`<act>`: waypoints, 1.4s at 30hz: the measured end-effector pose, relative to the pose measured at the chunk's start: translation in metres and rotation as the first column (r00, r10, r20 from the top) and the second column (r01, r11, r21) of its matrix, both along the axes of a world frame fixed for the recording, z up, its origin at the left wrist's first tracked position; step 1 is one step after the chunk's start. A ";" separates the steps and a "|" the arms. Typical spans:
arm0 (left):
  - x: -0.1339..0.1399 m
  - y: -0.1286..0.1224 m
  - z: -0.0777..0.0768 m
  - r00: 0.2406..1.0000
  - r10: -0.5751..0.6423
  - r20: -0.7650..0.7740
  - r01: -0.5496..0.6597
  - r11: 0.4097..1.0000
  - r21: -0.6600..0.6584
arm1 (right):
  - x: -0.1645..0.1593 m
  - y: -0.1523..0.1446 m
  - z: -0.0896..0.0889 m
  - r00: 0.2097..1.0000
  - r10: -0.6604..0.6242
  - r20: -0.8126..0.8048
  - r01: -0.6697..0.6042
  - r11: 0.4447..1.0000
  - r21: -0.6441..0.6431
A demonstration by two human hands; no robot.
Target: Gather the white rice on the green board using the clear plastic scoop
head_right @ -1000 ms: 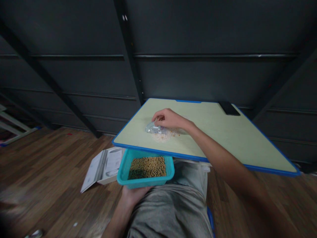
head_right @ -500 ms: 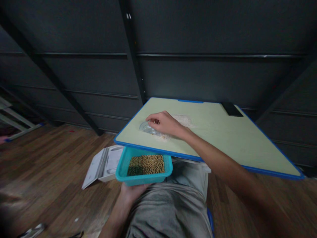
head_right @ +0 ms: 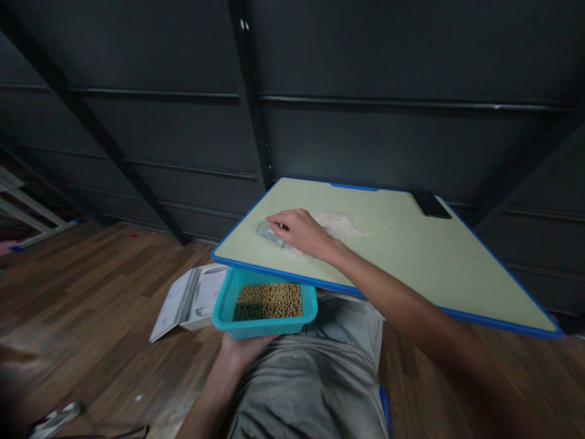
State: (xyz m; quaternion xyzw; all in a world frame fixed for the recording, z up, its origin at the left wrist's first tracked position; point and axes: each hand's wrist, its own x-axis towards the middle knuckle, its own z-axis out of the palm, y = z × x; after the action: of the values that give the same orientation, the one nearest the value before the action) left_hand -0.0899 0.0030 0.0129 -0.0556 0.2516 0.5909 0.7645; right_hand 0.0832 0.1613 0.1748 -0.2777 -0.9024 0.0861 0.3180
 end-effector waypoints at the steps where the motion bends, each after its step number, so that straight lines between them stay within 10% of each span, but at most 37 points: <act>1: 0.000 0.000 0.000 1.000 -0.001 0.000 0.001 1.000 0.004 | -0.001 0.000 0.000 1.000 0.005 0.000 -0.005 1.000 0.001; 27: 0.002 0.001 0.000 0.998 -0.042 0.049 0.040 0.999 0.036 | -0.008 -0.029 0.001 0.968 0.214 -0.128 -0.228 0.968 -0.108; 42: 0.023 -0.010 0.020 0.997 -0.081 -0.012 0.081 0.997 -0.007 | 0.067 -0.020 0.001 0.978 -0.036 -0.205 0.025 0.998 -0.058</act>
State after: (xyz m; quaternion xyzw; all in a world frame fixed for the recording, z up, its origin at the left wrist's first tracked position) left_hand -0.0671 -0.0069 0.0330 -0.0440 0.2603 0.5590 0.7860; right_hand 0.1502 0.1412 0.1756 -0.2897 -0.8575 0.1344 0.4034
